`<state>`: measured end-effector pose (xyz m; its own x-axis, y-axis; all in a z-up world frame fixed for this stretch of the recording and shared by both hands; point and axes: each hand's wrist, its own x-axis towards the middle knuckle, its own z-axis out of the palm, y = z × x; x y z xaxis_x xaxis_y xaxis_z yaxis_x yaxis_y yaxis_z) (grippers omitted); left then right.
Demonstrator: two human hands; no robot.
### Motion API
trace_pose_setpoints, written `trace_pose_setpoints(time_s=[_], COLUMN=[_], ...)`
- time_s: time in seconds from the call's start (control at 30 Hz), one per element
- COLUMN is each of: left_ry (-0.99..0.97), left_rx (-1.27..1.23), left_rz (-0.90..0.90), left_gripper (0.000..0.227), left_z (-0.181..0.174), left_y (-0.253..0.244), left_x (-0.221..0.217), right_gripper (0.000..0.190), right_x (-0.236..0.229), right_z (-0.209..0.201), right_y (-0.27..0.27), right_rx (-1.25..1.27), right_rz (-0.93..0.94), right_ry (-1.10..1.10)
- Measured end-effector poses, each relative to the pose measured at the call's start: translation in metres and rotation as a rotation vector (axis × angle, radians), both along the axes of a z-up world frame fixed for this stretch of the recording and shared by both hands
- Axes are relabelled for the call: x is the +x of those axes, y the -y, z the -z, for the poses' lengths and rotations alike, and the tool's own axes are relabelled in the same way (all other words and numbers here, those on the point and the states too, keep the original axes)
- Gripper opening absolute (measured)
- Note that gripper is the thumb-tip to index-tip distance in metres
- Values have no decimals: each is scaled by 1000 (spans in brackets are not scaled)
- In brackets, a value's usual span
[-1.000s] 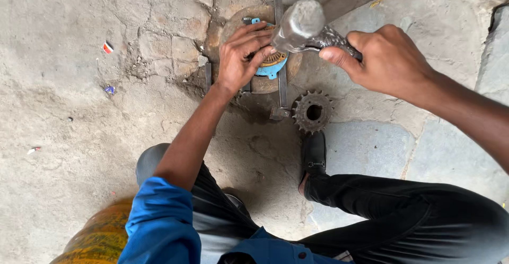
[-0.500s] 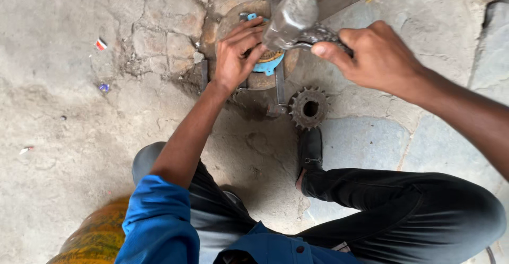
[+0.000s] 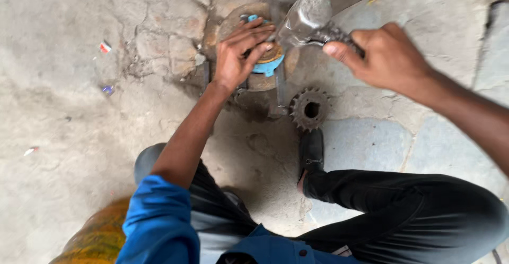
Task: The person sits on the floor and uses a hammer and metal rod to disassemble a blue mechanical component with a gear. They repeatedly strike the part to remove a central piece and then inspect the separated components.
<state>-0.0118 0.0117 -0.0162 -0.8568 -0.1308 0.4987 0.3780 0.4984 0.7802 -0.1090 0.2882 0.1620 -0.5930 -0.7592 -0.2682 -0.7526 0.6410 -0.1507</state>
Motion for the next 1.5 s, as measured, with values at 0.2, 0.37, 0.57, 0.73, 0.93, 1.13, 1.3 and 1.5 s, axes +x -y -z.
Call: trace_pose_setpoints(time_s=[0.2,0.37,0.57,0.73,0.93,1.13,1.3,1.5], left_ry=[-41,-84,-12,80,-35,22,73,-13], left_rx=[-110,302,49,75,178,82,58,-87], left_rz=[-84,-257,-174,-77,18,-45,-112,-115], left_gripper=[22,19,17,12,14,20,25,26], left_z=[-8,-19,-18,-30,-34,-28,-30,-41], left_y=[8,39,44,30,23,16,12,3], left_x=[11,12,21,20,19,17,13,12], right_gripper=[67,74,71,73,73,74,76,75], right_x=[35,51,62,66,67,66,64,66], right_z=[21,61,93,97,101,103,109,113], right_y=[-49,-94,-108,-116,-121,-122,-126,-133], right_rx=[-1,370,797,904,882,873,908,920], right_rz=[333,520,309,176,224,251,226,220], right_ry=[332,402,328,303,339,347,353,354])
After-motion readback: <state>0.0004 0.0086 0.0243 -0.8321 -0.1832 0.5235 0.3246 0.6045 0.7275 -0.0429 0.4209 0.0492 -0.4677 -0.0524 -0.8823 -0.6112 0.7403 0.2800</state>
